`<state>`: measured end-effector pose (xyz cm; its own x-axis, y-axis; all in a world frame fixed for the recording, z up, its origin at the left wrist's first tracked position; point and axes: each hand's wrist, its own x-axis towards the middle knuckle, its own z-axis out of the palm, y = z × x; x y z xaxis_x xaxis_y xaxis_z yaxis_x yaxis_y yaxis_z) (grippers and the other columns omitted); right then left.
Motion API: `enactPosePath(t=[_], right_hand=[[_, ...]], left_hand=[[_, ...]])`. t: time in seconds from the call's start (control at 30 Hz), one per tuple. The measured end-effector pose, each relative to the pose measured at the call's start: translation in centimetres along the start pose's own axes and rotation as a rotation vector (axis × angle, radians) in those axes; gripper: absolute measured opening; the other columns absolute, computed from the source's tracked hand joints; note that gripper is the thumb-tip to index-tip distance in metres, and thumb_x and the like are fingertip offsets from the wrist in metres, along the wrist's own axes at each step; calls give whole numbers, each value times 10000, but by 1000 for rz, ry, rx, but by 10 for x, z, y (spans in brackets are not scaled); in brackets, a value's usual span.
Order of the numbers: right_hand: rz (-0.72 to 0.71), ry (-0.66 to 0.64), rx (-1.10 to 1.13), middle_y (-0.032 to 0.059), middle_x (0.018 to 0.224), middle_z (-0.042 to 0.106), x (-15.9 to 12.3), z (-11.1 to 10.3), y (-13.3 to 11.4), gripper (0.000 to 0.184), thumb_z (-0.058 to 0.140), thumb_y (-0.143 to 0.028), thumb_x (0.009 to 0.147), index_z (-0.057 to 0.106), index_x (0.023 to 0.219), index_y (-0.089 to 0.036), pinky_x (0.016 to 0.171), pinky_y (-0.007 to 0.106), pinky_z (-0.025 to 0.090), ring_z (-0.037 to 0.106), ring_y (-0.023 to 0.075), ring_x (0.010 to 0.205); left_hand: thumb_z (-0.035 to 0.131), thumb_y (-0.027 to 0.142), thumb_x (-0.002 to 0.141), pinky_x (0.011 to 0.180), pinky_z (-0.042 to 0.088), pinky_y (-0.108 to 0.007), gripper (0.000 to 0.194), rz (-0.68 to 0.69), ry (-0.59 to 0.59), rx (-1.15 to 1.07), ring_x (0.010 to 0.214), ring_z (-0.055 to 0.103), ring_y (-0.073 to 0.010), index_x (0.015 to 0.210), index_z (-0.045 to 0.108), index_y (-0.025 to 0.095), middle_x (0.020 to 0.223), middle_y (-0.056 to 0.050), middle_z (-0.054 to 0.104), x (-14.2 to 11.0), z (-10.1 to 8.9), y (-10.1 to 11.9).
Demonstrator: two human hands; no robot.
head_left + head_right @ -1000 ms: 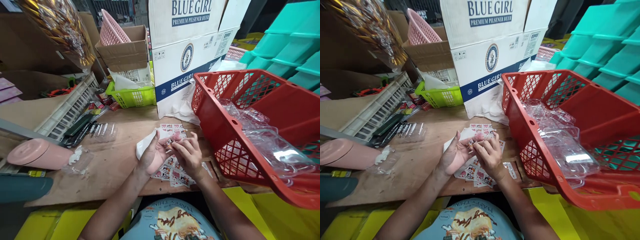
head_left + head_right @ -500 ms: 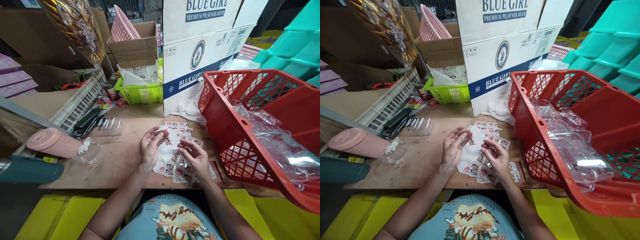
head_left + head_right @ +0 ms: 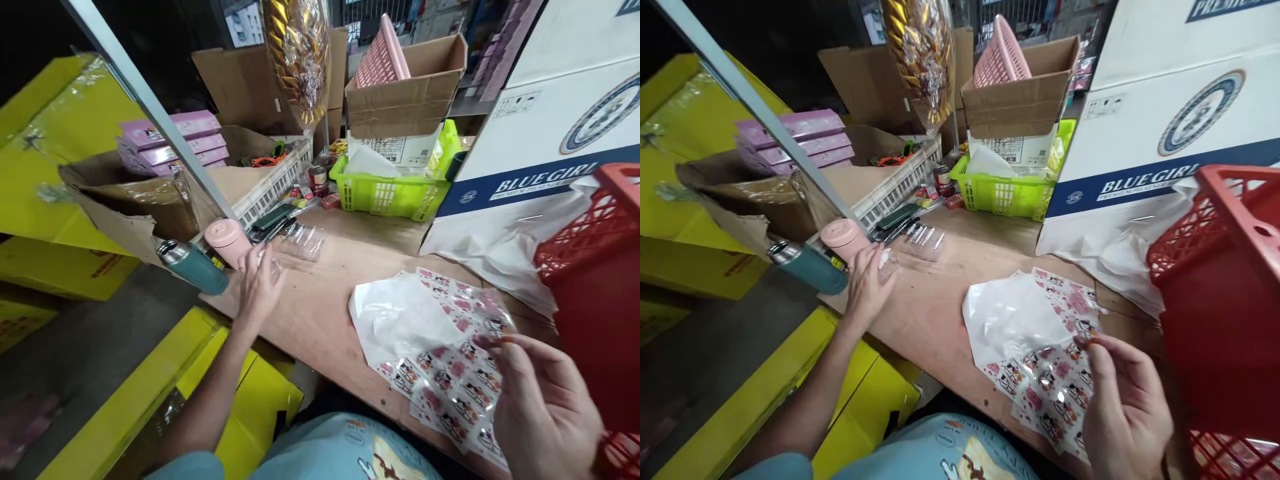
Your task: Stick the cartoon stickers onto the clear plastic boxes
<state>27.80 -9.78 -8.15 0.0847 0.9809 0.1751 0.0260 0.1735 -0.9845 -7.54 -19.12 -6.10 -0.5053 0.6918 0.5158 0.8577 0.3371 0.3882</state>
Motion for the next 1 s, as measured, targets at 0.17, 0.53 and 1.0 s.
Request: enactPosePath(t=[0.17, 0.53, 1.0], right_hand=[[-119, -325, 11, 73, 974, 671, -23, 37, 4, 355, 627, -341, 897, 546, 1224, -231, 832, 378, 535, 669, 208, 898], [-789, -913, -285, 170, 1563, 310, -5, 66, -19, 996, 699, -213, 848, 15, 1569, -294, 1148, 624, 258, 302, 340, 1444], [6, -686, 99, 19, 860, 543, 2, 13, -37, 646, 631, -419, 904, 337, 1462, -280, 795, 378, 512, 544, 185, 781]], left_hand=[[634, 208, 816, 1092, 260, -588, 234, 37, -282, 254, 1269, 444, -385, 1038, 678, 150, 1120, -183, 667, 9, 0, -59], [733, 478, 762, 726, 489, -287, 368, -721, -1153, -1464, 611, 593, -146, 655, 636, 140, 561, 0, 580, -16, 9, 62], [693, 192, 842, 1005, 504, -419, 201, -706, -787, -1782, 1074, 687, -239, 1038, 736, 180, 1121, -79, 740, -55, 42, 131]])
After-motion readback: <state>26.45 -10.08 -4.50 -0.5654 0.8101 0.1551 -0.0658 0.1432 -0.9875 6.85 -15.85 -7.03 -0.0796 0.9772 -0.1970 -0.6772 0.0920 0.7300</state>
